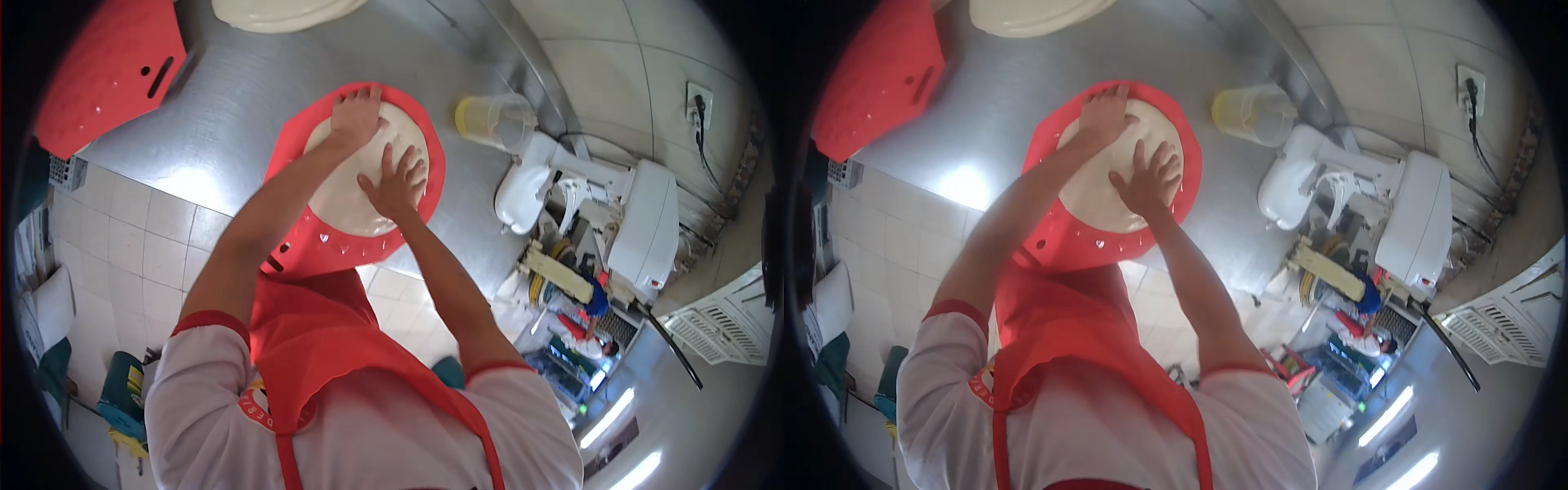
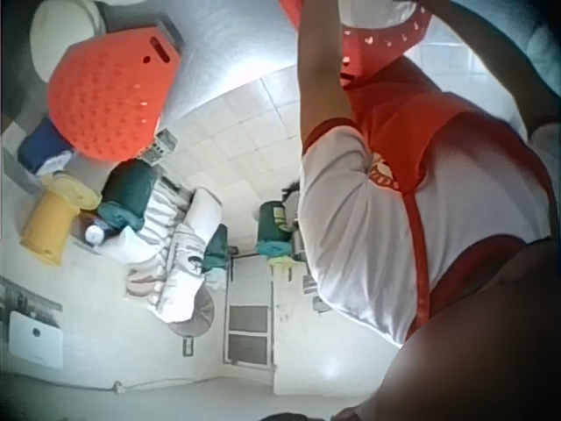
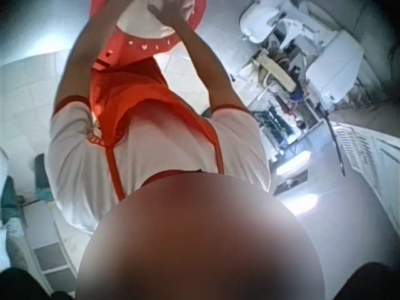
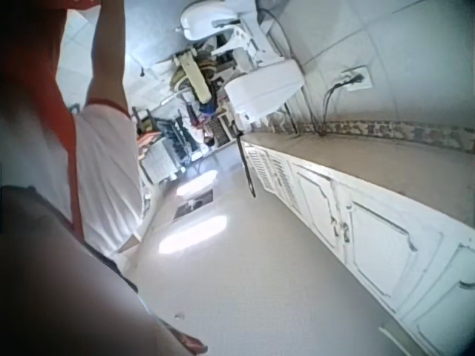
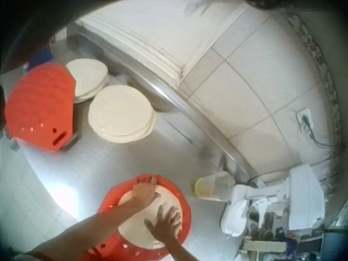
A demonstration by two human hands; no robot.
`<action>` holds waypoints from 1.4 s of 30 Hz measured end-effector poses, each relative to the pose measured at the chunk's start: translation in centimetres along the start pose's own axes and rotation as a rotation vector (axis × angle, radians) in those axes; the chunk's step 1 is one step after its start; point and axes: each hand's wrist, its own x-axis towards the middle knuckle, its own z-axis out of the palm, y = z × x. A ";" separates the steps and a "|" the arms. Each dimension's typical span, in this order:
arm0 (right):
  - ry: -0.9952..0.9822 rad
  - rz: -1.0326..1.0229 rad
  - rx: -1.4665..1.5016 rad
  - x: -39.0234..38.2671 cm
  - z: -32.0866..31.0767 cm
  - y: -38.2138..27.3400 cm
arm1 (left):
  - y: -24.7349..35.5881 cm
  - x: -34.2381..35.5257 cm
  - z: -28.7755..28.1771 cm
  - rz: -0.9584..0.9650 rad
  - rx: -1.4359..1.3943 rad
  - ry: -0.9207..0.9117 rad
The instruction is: The person rolls small pieces of dough on a metal counter, collects them into a pile, and later presses a large piece of dough onto a red tray by hand.
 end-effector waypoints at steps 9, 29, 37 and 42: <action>-0.188 -0.415 -0.029 5.9 -5.0 2.3 | -0.8 -5.8 -0.9 -0.506 -0.001 0.228; 0.080 -0.334 0.091 -2.3 -0.7 0.9 | -2.3 -9.3 0.6 -0.213 -0.351 0.256; -0.074 -0.749 -0.205 1.9 -5.6 -0.5 | -3.0 -15.7 1.2 -0.632 -0.321 0.323; -0.247 -0.881 -0.047 7.6 -5.7 1.1 | 2.0 -19.8 2.8 -0.594 -0.195 0.452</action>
